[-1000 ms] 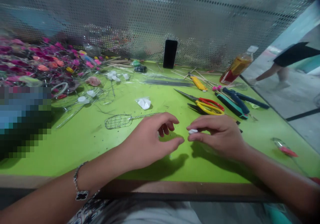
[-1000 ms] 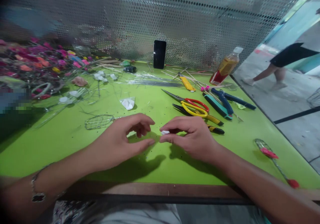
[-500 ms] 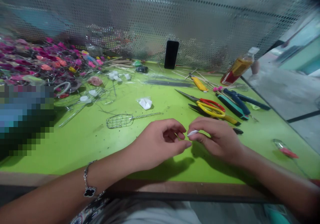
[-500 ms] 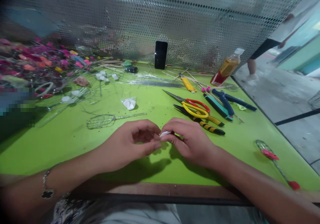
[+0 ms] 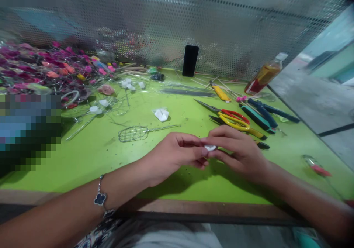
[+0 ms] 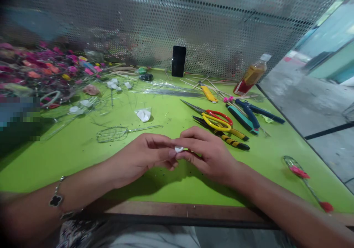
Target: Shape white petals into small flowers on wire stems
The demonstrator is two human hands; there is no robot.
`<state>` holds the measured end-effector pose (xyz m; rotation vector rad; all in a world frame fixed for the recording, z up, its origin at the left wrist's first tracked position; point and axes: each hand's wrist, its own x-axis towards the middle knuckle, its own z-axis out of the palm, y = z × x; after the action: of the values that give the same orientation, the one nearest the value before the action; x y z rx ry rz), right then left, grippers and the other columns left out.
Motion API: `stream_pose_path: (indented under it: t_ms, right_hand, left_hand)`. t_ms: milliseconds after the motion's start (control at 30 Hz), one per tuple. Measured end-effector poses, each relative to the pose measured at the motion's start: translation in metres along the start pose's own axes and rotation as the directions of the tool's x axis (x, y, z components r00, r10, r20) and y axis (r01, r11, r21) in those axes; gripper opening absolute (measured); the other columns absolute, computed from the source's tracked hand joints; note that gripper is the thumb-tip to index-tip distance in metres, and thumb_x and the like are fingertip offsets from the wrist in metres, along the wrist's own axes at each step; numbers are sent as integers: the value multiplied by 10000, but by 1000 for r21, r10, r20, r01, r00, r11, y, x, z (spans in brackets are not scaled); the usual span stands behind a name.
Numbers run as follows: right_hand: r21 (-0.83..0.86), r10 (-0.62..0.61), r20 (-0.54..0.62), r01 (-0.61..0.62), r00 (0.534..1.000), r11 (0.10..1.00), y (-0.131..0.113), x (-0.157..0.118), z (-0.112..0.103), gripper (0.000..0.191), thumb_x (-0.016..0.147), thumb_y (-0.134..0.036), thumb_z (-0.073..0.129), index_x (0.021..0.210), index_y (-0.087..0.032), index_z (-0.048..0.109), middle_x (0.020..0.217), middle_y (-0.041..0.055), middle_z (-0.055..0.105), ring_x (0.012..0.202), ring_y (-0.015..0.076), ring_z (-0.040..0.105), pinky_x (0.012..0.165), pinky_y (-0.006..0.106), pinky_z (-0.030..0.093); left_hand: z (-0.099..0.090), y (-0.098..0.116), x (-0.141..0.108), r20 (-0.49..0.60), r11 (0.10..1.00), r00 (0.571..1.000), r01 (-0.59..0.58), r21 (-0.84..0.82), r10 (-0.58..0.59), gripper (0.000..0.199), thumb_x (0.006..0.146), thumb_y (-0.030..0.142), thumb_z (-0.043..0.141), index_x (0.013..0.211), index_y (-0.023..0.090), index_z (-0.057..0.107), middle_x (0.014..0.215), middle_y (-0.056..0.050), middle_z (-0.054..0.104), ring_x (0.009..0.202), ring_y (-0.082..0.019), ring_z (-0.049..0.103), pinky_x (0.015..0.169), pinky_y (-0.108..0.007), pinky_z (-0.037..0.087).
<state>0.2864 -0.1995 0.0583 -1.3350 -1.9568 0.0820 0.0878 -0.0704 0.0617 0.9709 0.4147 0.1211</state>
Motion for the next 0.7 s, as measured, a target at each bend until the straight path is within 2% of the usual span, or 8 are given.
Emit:
stream_pose_path:
  t_ms: [100, 200, 500, 700]
  right_hand:
    - [-4, 32, -22, -32, 999, 999, 1, -1, 1, 280, 1064, -282, 704, 1336, -226, 743, 1094, 101, 808, 972, 222, 772, 854, 326, 642]
    - [27, 58, -20, -58, 998, 998, 1, -1, 0, 283, 1030, -272, 744, 1312, -253, 729, 1055, 79, 824, 897, 217, 776, 792, 326, 642]
    - [25, 45, -8, -45, 999, 999, -2, 1, -1, 253, 1005, -212, 735, 1254, -259, 727, 1019, 57, 836, 840, 203, 777, 744, 311, 633]
    - [25, 12, 14, -12, 1000, 1000, -4, 1, 0, 259, 1001, -198, 728, 1255, -253, 722, 1026, 46, 844, 860, 190, 784, 775, 293, 627]
  left_hand:
    - [-1, -3, 1, -29, 999, 999, -35, -4, 35, 314, 714, 331, 1031, 896, 141, 860, 822, -39, 807, 722, -134, 740, 771, -271, 615]
    - [1, -4, 2, -63, 997, 995, -78, 12, 78, 308, 707, 337, 1030, 854, 145, 839, 794, -38, 808, 688, -134, 730, 732, -268, 602]
    - [6, 1, 1, -89, 981, 987, -116, 156, 131, 265, 722, 304, 989, 813, 151, 794, 691, -14, 752, 652, -139, 685, 712, -271, 555]
    - [3, -2, 2, -98, 959, 977, -162, 233, 189, 175, 732, 244, 929, 804, 166, 789, 661, -1, 715, 629, -142, 635, 674, -279, 523]
